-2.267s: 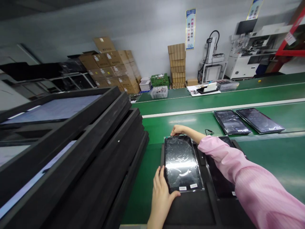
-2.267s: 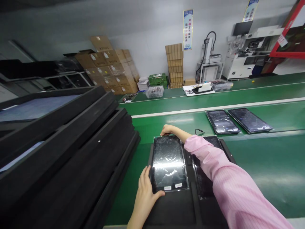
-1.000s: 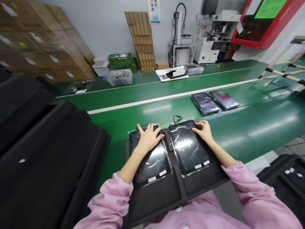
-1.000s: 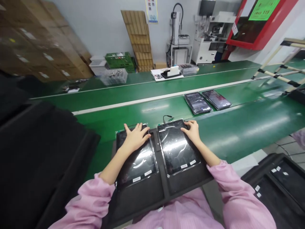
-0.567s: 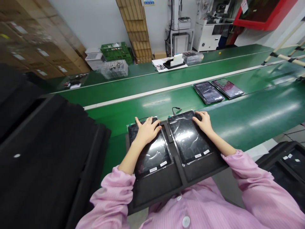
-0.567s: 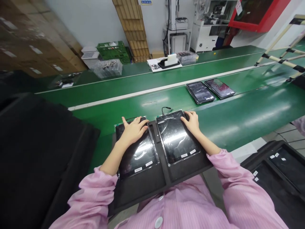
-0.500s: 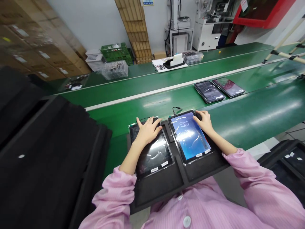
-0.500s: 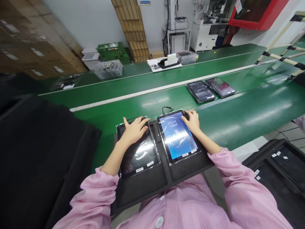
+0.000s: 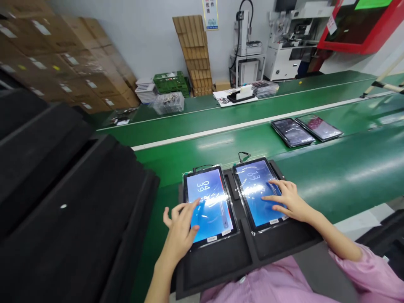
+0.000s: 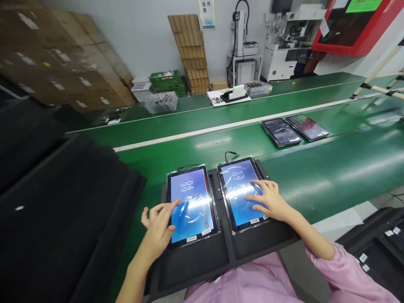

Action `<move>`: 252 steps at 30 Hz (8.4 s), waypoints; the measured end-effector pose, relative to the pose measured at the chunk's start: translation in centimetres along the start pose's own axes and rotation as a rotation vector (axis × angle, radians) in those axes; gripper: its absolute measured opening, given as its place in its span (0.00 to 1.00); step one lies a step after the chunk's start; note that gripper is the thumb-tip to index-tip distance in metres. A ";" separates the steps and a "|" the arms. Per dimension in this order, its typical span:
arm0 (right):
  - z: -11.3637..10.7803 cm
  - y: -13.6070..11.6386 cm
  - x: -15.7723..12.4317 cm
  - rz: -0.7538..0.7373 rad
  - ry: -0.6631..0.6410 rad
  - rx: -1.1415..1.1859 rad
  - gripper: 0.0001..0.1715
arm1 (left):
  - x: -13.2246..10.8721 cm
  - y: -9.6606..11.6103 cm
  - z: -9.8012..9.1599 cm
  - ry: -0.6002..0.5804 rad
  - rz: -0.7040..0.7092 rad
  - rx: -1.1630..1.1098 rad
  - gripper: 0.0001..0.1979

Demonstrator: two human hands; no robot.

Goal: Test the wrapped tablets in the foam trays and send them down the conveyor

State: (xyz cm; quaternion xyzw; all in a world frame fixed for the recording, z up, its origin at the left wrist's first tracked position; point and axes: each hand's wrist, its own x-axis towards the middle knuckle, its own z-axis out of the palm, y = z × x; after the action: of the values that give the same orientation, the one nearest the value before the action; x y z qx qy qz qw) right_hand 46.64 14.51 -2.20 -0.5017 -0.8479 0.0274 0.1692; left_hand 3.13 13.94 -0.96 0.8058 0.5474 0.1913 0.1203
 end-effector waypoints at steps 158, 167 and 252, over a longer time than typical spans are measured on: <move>1.8 -3.5 3.5 0.049 0.155 -0.178 0.36 | 0.0 0.8 2.4 0.109 -0.184 0.192 0.38; 2.1 -3.5 3.8 0.089 0.134 -0.171 0.37 | 0.0 0.8 2.6 0.145 -0.213 0.154 0.40; 2.8 2.7 7.2 0.433 0.314 -0.120 0.30 | 0.4 -1.0 2.6 0.125 -0.300 -0.053 0.32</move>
State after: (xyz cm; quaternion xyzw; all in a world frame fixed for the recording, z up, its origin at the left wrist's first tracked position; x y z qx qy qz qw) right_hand 44.83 22.41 -3.56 -0.6786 -0.6843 -0.0656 0.2587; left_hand 3.54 14.69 -3.60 0.6980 0.6629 0.2352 0.1344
